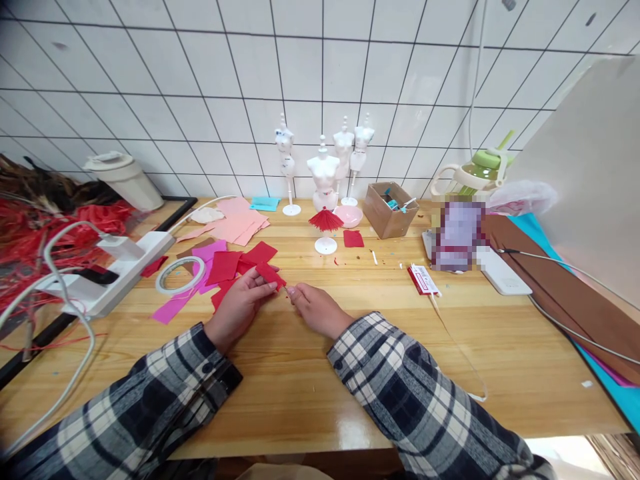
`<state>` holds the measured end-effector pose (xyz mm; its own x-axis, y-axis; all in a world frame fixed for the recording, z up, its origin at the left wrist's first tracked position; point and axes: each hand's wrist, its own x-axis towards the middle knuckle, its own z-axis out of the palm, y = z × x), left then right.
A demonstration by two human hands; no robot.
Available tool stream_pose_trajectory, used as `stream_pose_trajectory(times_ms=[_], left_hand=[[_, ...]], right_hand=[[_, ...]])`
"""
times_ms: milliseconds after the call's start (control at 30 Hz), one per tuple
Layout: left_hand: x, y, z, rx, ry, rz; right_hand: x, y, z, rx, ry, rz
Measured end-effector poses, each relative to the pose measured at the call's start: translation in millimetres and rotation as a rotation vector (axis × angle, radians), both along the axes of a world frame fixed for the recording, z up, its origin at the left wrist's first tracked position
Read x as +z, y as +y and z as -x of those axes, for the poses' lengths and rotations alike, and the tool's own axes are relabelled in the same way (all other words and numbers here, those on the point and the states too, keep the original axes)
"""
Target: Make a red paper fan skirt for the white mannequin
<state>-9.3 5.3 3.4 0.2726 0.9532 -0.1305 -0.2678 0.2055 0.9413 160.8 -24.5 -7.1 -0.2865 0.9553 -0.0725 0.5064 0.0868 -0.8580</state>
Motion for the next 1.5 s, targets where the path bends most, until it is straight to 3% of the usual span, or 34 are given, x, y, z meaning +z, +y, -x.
stream_pose_trajectory(times_ms=[500,1500], left_hand=[[-1.6,0.0,-0.2,-0.058,0.001,-0.018],[-1.1,-0.1,-0.5,-0.048,-0.012,0.002]], right_hand=[[-1.8,0.7,-1.1,-0.011,0.017,0.004],[1.5,0.9,-1.1,0.010,0.016,0.035]])
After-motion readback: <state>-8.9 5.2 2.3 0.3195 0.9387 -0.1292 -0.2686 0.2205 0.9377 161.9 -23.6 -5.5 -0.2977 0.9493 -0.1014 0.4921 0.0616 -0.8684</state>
